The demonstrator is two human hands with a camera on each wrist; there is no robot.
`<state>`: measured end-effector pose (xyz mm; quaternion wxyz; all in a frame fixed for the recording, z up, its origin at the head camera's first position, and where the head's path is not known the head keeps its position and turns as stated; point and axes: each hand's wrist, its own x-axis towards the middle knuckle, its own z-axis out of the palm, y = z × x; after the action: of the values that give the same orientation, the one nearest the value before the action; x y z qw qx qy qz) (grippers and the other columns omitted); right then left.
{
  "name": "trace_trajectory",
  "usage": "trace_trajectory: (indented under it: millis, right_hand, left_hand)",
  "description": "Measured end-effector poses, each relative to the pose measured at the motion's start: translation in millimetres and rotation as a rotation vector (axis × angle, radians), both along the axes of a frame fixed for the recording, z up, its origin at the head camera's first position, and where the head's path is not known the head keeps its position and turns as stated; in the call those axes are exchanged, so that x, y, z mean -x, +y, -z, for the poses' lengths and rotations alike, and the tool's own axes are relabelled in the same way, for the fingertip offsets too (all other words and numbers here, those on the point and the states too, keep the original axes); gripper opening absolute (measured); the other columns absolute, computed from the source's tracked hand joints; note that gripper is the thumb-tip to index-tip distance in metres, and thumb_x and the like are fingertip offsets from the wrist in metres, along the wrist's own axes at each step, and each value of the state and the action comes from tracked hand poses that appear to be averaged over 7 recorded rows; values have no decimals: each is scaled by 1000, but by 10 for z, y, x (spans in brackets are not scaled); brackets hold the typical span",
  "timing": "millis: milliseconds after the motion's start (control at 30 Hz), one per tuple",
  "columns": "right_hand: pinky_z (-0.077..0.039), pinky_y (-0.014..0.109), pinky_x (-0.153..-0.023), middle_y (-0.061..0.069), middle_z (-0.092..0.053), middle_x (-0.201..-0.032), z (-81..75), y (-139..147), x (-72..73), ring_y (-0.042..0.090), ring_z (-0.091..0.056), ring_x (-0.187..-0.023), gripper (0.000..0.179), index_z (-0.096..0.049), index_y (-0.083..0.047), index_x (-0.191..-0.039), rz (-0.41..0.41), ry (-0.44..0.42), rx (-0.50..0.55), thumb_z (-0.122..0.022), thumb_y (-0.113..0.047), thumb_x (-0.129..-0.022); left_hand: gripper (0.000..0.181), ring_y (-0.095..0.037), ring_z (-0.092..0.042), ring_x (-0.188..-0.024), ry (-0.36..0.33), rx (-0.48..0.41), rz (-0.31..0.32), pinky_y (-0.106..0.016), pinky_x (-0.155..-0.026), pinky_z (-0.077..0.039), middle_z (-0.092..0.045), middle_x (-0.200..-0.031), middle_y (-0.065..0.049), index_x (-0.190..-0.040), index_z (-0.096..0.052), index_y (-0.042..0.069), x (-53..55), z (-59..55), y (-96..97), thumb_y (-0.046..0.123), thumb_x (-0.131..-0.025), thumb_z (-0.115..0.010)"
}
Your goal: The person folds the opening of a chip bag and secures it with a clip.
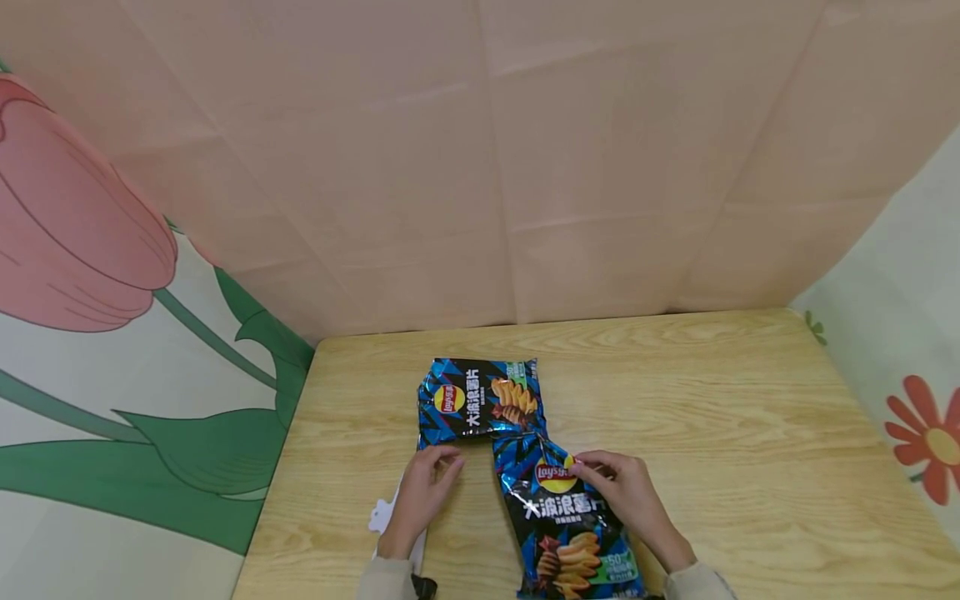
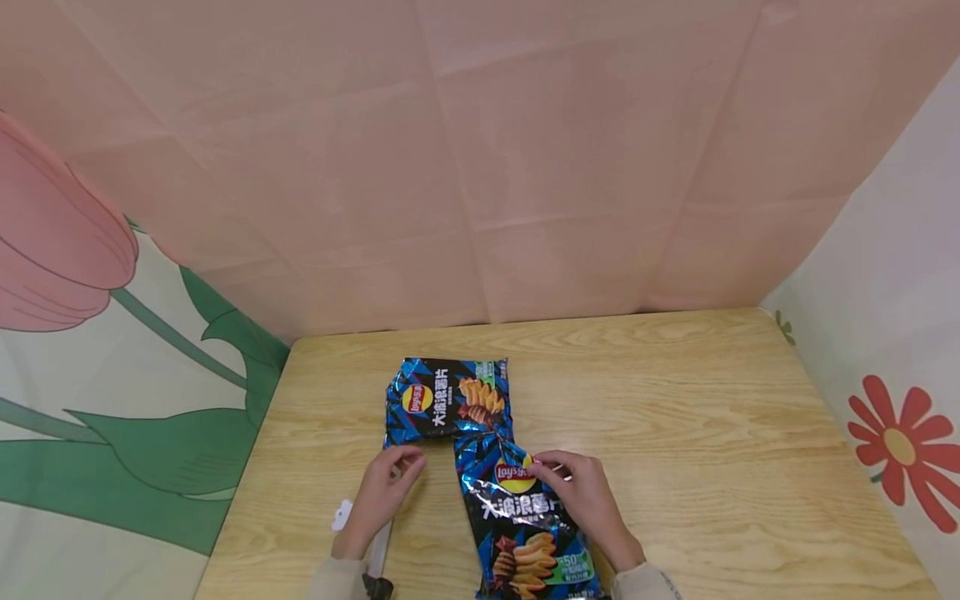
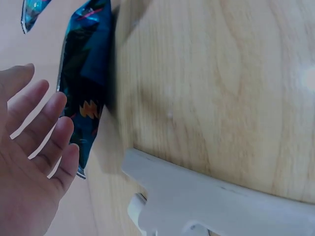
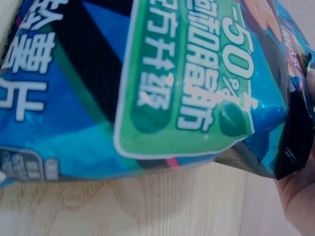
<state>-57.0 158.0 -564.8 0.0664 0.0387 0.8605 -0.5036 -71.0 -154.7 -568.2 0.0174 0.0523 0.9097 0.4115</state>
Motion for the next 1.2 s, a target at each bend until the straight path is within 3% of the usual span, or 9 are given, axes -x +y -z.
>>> trace_trajectory:
  millis: [367,667,933,1033,1100,1200]
  right_hand:
    - [-51,21,-64,1,-76,-87,18,-3,8,6,-65,-72,18,-77,-9,-101,3,3,5,-75,-21,-88]
    - [-52,21,-65,1,-76,-88,14,-11,8,5,-66,-73,18,-78,-9,-101,0,6,2,-75,-21,-88]
    - [-52,21,-66,1,-76,-88,-5,-14,1,5,-66,-74,18,-78,-10,-101,-1,0,8,-75,-23,-88]
    - [-52,21,-66,1,-76,-87,-1,-15,4,5,-66,-74,18,-78,-10,-100,-2,2,9,-75,-22,-88]
    - [-52,21,-66,1,-76,-87,4,-18,8,5,-66,-73,17,-78,-10,-100,0,2,13,-76,-21,-87]
    - [-52,21,-65,1,-76,-86,18,-18,15,5,-66,-73,16,-78,-10,-100,2,4,14,-76,-19,-87]
  left_hand:
    - [20,-14,-60,-95,3,7,-11,-31,-86,-53,-69,-99,3,-111,-71,10,-101,79,-101,19,-93,-69]
    - [21,-14,-57,-90,-52,35,-47,-26,-80,-48,-68,-99,3,-112,-70,10,-187,107,-188,15,-91,-70]
    - [21,-14,-58,-87,-26,82,-76,-41,-90,-49,-68,-97,4,-111,-70,11,-274,144,-212,14,-90,-71]
    - [19,-15,-58,-86,-15,96,-78,-35,-88,-49,-68,-95,3,-108,-71,11,-298,160,-221,13,-89,-72]
    - [19,-16,-57,-86,-3,105,-85,-28,-77,-48,-68,-95,3,-107,-71,11,-320,171,-229,13,-89,-73]
    - [19,-15,-57,-85,14,128,-98,-25,-75,-47,-67,-94,3,-107,-71,11,-353,197,-256,12,-88,-73]
